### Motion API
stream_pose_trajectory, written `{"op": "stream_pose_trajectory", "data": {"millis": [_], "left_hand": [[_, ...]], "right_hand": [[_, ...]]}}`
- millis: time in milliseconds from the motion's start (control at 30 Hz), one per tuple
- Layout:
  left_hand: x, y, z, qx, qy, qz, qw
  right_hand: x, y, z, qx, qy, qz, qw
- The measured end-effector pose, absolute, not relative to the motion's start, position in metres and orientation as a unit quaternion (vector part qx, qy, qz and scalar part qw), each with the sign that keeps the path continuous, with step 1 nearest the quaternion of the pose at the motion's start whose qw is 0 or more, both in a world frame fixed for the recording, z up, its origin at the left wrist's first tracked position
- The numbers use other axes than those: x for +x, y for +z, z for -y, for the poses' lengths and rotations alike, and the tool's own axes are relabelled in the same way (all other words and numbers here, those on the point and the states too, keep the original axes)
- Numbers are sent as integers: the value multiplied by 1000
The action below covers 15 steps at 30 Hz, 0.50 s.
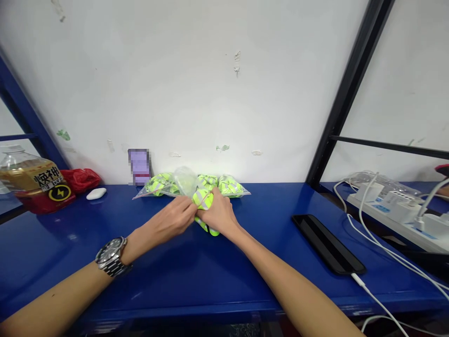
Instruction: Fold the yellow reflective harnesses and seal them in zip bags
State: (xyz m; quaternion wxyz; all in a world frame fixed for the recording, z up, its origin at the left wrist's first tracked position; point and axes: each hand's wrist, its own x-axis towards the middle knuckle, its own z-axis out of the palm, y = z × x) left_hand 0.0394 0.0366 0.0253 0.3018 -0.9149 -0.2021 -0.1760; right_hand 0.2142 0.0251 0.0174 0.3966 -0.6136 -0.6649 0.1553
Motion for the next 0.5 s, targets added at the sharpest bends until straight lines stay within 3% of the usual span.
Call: {"op": "stream_pose_trajectory", "data": {"millis": [167, 300, 500], "left_hand": [[51, 20, -30, -920, -167, 198, 296], [42, 34, -30, -935, -181, 213, 217], [32, 43, -27, -926, -181, 210, 255]], "right_hand": [[220, 16, -32, -604, 173, 662, 409], [235, 19, -38, -508, 304, 681, 432], [242, 27, -31, -450, 381, 703, 398]]}}
